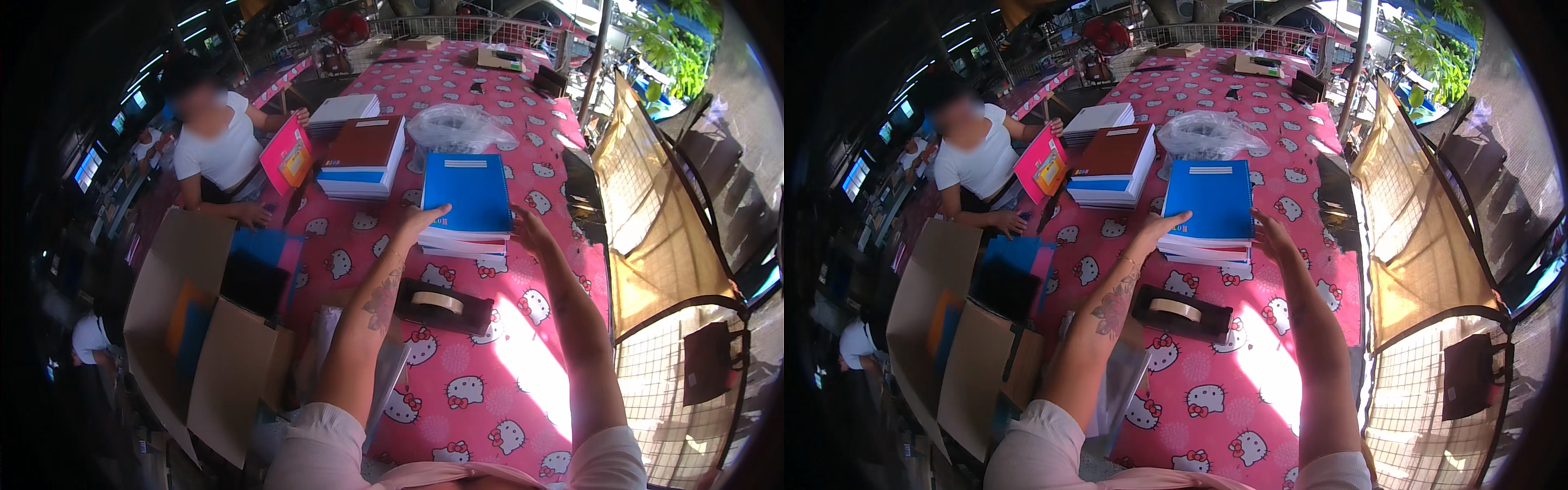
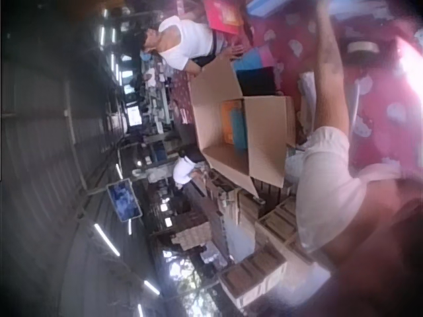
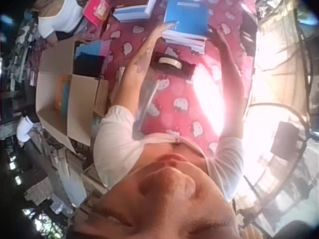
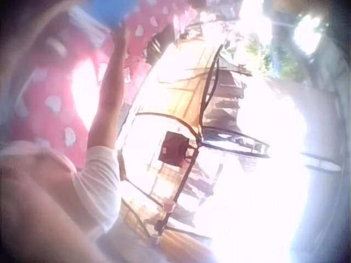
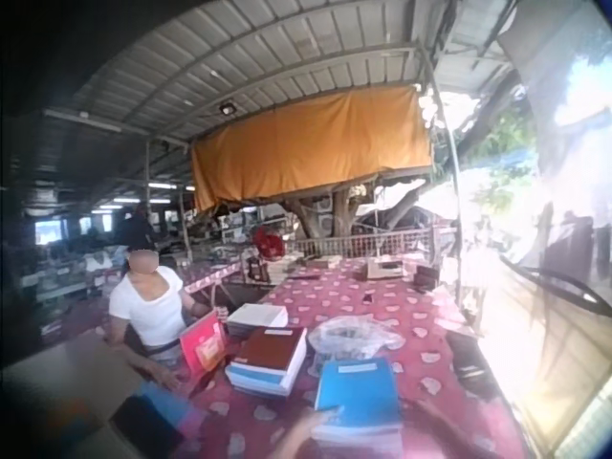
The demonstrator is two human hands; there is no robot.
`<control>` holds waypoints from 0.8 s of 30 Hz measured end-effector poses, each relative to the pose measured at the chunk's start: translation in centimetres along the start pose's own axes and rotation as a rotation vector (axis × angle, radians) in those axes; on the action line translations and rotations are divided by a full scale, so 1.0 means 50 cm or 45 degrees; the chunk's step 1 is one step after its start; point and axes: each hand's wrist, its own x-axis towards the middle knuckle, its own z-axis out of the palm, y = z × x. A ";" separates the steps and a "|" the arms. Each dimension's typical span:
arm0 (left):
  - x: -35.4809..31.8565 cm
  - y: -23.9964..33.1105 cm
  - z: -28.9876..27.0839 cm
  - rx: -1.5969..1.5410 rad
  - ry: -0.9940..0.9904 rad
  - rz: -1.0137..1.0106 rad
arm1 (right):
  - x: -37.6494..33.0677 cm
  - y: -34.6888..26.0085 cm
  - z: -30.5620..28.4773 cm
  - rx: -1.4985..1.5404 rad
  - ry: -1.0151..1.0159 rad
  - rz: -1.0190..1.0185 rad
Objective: The person places notebooks into plastic bags, seals them with tape, hands them to another person, and then packs loose notebooks and other wrapped items into a cardboard box.
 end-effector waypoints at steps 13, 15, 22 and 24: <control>-0.747 -0.299 -0.135 1.027 0.771 0.135 | -0.762 0.116 -0.238 -0.309 0.619 -0.204; -0.798 -0.358 -0.121 1.225 0.751 -0.043 | -0.880 0.165 -0.299 -0.271 0.725 -0.212; -0.903 -0.319 0.030 0.732 0.922 -0.143 | -1.236 0.212 -0.403 -0.344 0.555 -0.301; -0.981 -0.293 0.132 0.363 1.093 0.063 | -1.342 0.219 -0.400 -0.397 0.628 -0.206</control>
